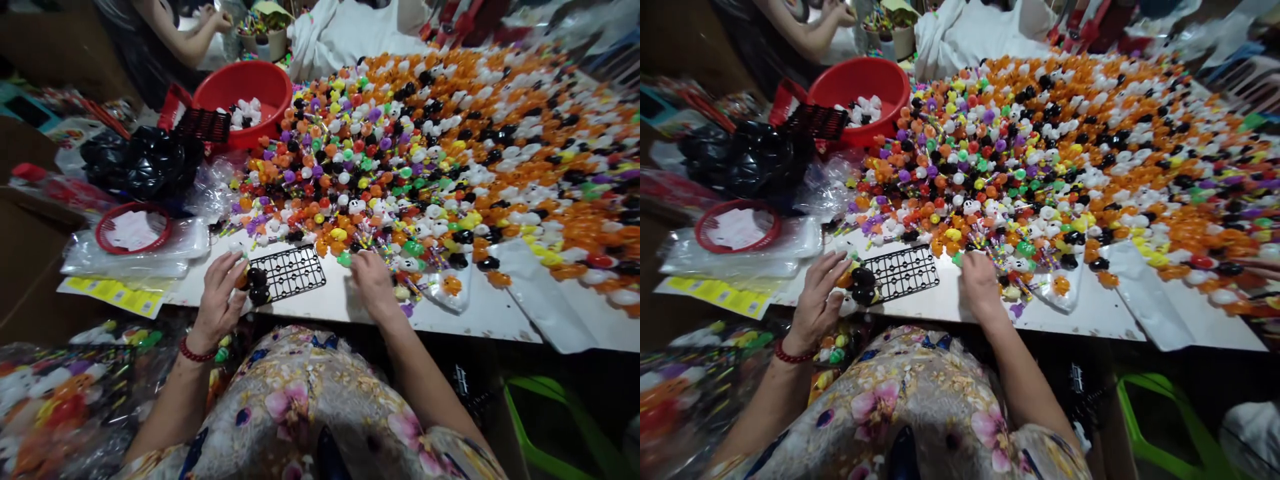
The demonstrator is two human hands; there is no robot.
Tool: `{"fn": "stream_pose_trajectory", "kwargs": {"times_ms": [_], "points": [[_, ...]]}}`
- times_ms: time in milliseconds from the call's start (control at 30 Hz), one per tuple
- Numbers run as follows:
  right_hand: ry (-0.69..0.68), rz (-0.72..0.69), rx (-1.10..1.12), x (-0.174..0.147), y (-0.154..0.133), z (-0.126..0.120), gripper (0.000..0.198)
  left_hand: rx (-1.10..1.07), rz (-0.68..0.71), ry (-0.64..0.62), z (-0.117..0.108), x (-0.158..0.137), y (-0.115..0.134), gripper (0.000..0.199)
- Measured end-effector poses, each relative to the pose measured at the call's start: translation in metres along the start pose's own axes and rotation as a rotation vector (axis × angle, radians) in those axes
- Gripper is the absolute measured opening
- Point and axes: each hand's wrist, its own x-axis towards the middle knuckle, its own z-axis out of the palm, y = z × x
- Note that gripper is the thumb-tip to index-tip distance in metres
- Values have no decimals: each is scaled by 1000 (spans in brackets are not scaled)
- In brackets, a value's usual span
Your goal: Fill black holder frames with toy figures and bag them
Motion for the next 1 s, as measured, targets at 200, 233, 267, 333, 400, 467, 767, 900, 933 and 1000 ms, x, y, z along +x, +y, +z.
{"fn": "stream_pose_trajectory", "kwargs": {"times_ms": [200, 233, 267, 333, 400, 467, 767, 900, 933, 1000], "points": [[45, 257, -440, -15, 53, -21, 21, -19, -82, 43, 9, 2, -3, 53], [45, 250, -428, -15, 52, -20, 21, -30, -97, 35, 10, 2, -4, 53], [61, 237, -393, -13, 49, -19, 20, -38, -111, 22, 11, 2, -6, 53], [124, 192, -241, -6, 35, -12, 20, -46, -137, -9, 12, 2, -8, 56], [147, 147, 10, 4, 12, 2, 19, -49, -157, -46, 13, 1, -9, 60], [67, 118, 307, 18, -17, 24, 16, -64, -166, -78, 13, 2, -10, 62], [-355, 109, 785, 77, -99, 111, 5, -135, -162, -135, 6, 3, -9, 63], [-400, -5, 636, 84, -101, 111, 15, -140, -139, -136, 7, 2, -9, 63], [-407, -38, 600, 84, -101, 110, 17, -141, -132, -132, 7, 2, -9, 62], [-418, -103, 534, 86, -101, 109, 17, -139, -121, -133, 8, 3, -8, 61]]}}
